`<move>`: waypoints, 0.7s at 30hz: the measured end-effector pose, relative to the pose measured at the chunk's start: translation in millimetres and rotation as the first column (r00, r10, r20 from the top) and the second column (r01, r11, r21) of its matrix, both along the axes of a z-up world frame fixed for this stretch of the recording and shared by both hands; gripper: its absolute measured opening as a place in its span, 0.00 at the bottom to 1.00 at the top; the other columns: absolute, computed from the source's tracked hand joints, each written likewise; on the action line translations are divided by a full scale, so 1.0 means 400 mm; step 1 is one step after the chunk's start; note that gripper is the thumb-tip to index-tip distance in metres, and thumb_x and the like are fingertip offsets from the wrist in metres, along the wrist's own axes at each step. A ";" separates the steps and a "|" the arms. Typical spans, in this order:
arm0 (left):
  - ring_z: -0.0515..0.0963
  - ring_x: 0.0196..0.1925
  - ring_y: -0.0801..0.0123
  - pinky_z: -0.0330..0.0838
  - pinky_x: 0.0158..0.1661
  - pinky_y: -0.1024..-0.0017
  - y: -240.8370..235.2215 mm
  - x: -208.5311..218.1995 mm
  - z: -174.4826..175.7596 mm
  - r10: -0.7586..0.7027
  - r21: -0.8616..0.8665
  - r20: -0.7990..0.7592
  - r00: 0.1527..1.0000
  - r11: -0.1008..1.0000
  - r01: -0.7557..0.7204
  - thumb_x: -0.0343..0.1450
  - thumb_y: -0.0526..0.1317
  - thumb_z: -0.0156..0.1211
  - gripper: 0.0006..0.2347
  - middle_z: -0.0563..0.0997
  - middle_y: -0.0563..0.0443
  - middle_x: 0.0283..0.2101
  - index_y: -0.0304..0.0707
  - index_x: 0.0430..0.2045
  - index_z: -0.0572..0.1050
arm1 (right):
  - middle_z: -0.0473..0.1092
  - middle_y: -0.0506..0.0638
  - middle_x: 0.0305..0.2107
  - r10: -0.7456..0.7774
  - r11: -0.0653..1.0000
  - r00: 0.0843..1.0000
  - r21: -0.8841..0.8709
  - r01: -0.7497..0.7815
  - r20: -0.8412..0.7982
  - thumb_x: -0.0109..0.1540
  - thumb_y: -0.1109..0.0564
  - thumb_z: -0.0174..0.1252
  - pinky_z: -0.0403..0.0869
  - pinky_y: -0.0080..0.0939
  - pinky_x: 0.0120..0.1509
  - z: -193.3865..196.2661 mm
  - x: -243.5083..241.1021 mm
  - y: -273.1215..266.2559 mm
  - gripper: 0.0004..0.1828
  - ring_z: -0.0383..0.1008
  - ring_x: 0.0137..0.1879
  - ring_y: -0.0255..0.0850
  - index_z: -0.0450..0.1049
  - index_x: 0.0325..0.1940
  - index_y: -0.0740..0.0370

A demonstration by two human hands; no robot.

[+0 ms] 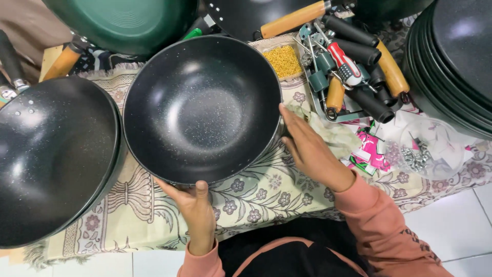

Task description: Attaching a handle to a wok using screws and a screwdriver

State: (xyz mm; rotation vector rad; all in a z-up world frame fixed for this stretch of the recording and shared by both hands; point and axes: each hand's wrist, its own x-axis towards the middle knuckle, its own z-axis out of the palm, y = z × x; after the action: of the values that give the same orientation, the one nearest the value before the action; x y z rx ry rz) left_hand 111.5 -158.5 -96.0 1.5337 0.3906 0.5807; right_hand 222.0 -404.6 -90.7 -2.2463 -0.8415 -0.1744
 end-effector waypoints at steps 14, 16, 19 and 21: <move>0.71 0.64 0.46 0.33 0.73 0.38 0.011 0.020 -0.036 -0.079 0.896 0.300 0.951 0.366 -0.252 0.72 0.54 0.61 0.12 0.76 0.43 0.57 0.51 0.41 0.79 | 0.60 0.51 0.72 -0.191 0.835 0.914 -0.431 0.343 0.358 0.68 0.46 0.52 0.65 0.57 0.70 -0.085 -0.065 -0.110 0.25 0.58 0.76 0.55 0.66 0.69 0.49; 0.83 0.53 0.56 0.34 0.73 0.46 0.006 0.033 -0.003 -0.184 0.927 0.256 0.949 0.324 -0.187 0.73 0.46 0.64 0.05 0.86 0.52 0.46 0.51 0.35 0.83 | 0.60 0.49 0.72 -0.199 0.807 0.914 -0.470 0.358 0.354 0.69 0.47 0.48 0.64 0.56 0.69 -0.106 -0.067 -0.127 0.22 0.57 0.77 0.53 0.67 0.69 0.47; 0.81 0.36 0.70 0.54 0.66 0.60 0.001 0.049 0.017 -0.224 0.934 0.265 0.938 0.303 -0.191 0.75 0.39 0.63 0.04 0.86 0.58 0.38 0.48 0.37 0.84 | 0.60 0.46 0.72 -0.181 0.752 0.891 -0.525 0.398 0.417 0.66 0.52 0.47 0.64 0.50 0.68 -0.128 -0.069 -0.148 0.24 0.62 0.73 0.51 0.68 0.68 0.47; 0.80 0.35 0.70 0.63 0.58 0.63 -0.003 0.054 0.025 -0.227 0.946 0.242 0.943 0.273 -0.177 0.75 0.36 0.64 0.03 0.87 0.57 0.39 0.46 0.37 0.84 | 0.63 0.47 0.70 -0.182 0.752 0.867 -0.503 0.427 0.463 0.64 0.57 0.50 0.67 0.50 0.65 -0.129 -0.065 -0.157 0.23 0.66 0.67 0.53 0.71 0.65 0.50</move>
State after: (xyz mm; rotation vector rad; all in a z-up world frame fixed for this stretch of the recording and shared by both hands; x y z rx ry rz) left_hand 133.0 -159.6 -86.1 2.5688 -0.4113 1.1773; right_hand 196.1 -467.3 -142.2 -3.0172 -0.7800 -0.6092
